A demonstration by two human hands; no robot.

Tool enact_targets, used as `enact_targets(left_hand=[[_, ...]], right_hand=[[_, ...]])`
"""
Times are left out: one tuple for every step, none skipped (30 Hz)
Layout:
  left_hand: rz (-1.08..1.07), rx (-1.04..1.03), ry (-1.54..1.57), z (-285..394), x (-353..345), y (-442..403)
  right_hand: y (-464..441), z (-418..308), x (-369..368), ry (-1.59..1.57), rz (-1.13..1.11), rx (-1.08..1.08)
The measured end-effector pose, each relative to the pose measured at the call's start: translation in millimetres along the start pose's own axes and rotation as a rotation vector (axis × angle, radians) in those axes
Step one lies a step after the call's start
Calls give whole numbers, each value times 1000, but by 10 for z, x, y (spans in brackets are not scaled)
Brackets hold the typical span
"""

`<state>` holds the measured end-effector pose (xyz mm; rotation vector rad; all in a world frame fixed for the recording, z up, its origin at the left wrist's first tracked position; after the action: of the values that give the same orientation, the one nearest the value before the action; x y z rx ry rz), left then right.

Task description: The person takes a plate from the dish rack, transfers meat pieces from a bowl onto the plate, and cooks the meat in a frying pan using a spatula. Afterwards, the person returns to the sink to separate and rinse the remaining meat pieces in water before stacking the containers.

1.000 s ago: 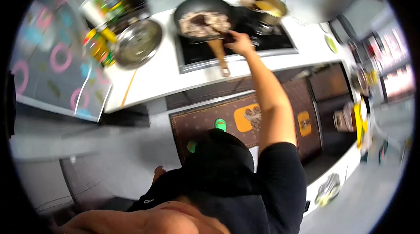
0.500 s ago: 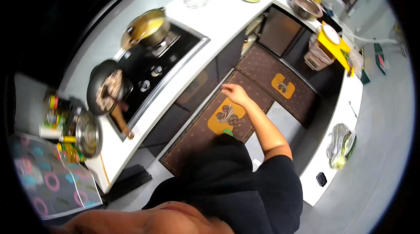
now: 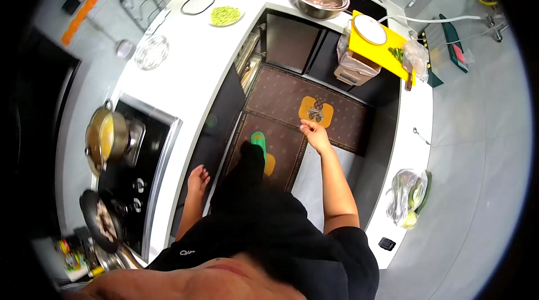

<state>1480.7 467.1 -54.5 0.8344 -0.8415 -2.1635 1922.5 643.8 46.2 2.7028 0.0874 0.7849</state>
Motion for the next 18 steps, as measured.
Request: enact_targets(left_hand=[[-48, 14, -18, 71, -402, -152], [-98, 33, -40, 142, -797, -295], [-164, 50, -58, 223, -1282, -519], [-256, 62, -69, 293, -1678, -760], [-343, 76, -65, 286, -2074, -979], [-356, 61, -148, 342, -2529, -1076], [-365, 37, -238, 501, -2998, -1130], [-403, 33, -281, 631, -3443, -1119], [-436, 25, -331, 731, -3866, -1101], [-481, 33, -349, 801, -4249, -1125], [-531, 37, -365, 843, -4591, -1168], [-564, 25, -379, 867, -4888, -1244], [-600, 18, -391, 852, -5172, -1323], [-635, 13, -400, 806, -5445, -1387], [-652, 8, -401, 706, -5896, -1557], [-655, 8, -399, 632, -6184, -1568], [-658, -5, -398, 593, -6370, -1562], [-636, -24, -418, 519, -6546, -1666]], right_hand=[[-173, 72, 97, -31, 9, -56], [-319, 130, 219, -64, 21, -116], [-513, 135, 392, -94, 48, -166], [-597, 45, 596, -93, 90, -218], [-710, 10, 787, -124, 148, -214], [-812, -32, 1006, -149, 195, -210], [-932, -76, 1178, -184, 236, -203], [-1045, -62, 1352, -163, 293, -176], [-1172, -17, 1519, -149, 345, -149], [-1312, -1, 1638, -178, 377, -131], [-1444, -33, 1705, -288, 363, -213], [-1602, -261, 1807, -296, 381, -216], [-1785, -523, 1917, -298, 401, -221], [-2100, -776, 1995, -328, 330, -142], [-2706, -916, 2129, -362, 254, -67], [-3179, -1044, 2246, -284, 186, -16], [-3610, -1171, 2286, -214, 117, 49], [-4051, -1396, 2381, 55, 225, 273]])
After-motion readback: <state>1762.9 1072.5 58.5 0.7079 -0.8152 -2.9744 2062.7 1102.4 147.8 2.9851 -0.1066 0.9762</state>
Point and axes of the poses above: each hand's wrist, its own y-axis away from the middle knuckle, its own x-axis out of the back of the hand, z = x × y, the point moved 6 cm from there along -y, towards the middle knuckle, and after that the axes turned 15 degrees about y, right-handed, at the moved point
